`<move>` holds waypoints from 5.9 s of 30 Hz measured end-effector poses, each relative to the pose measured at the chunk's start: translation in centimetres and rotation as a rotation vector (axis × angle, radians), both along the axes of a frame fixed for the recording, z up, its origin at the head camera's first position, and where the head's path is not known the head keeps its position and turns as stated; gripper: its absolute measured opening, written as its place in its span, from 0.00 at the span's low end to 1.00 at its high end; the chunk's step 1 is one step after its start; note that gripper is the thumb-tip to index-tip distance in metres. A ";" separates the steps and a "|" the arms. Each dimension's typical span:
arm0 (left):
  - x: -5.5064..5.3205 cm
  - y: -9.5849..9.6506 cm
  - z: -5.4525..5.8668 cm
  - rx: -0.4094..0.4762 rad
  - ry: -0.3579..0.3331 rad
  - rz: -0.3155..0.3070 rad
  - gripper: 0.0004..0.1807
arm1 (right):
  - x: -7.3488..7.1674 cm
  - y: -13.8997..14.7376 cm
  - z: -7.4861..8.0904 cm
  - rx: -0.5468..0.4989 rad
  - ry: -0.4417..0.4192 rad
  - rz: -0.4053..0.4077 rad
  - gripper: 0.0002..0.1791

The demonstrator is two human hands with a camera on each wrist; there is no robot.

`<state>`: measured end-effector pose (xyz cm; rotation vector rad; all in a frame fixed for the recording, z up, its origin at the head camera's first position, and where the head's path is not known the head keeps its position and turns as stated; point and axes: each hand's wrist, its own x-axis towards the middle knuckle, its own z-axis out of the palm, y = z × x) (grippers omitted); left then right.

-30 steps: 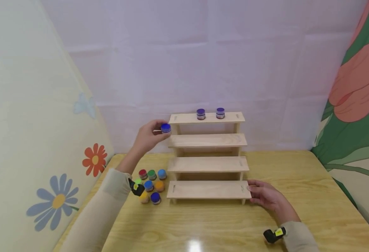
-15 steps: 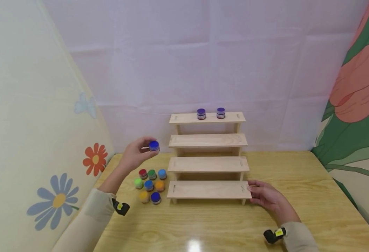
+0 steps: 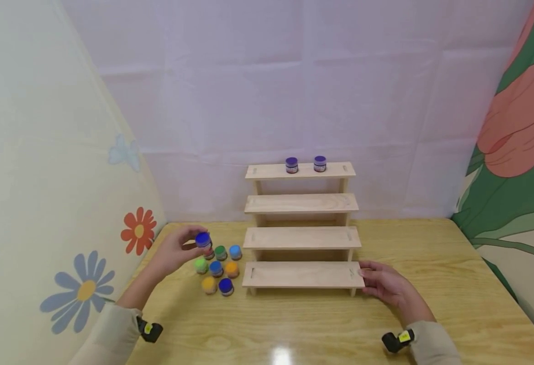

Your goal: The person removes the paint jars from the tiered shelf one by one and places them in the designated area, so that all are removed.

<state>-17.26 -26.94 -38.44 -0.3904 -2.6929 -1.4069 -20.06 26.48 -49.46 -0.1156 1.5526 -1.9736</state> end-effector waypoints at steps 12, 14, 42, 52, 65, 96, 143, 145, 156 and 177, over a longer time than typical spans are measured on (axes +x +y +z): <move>1.8 -2.7 -3.5 0.000 -0.113 -0.003 0.22 | 0.1 0.0 0.2 0.015 -0.025 -0.012 0.27; 2.0 -3.1 -4.1 -0.002 -0.128 -0.002 0.22 | 0.1 0.0 0.1 0.012 -0.024 -0.013 0.26; 2.9 -5.4 -9.5 -0.023 -0.298 0.065 0.21 | -0.1 0.1 -0.1 -0.007 -0.007 -0.001 0.19; 2.8 -5.3 -9.7 -0.055 -0.291 0.083 0.20 | 0.0 0.1 0.0 -0.035 -0.002 0.014 0.18; 2.9 -5.1 -9.2 -0.085 -0.307 0.134 0.22 | -0.1 0.1 -0.3 -0.013 0.013 0.013 0.21; -3.3 3.0 2.5 -0.106 0.061 -0.079 0.27 | 0.1 0.0 0.2 -0.029 0.008 0.016 0.30; -16.4 19.5 8.2 -0.005 0.181 0.009 0.28 | -0.9 0.1 0.5 0.050 -0.001 0.003 0.10; -16.6 19.6 8.2 -0.003 0.174 0.021 0.29 | -0.9 0.0 0.4 0.039 0.004 0.012 0.10; -17.5 20.4 8.5 0.005 0.086 0.042 0.33 | -0.8 -0.2 0.5 0.022 0.023 0.032 0.09; -16.7 20.4 8.3 -0.068 0.088 0.108 0.28 | -0.7 -1.2 0.3 0.056 0.013 0.030 0.16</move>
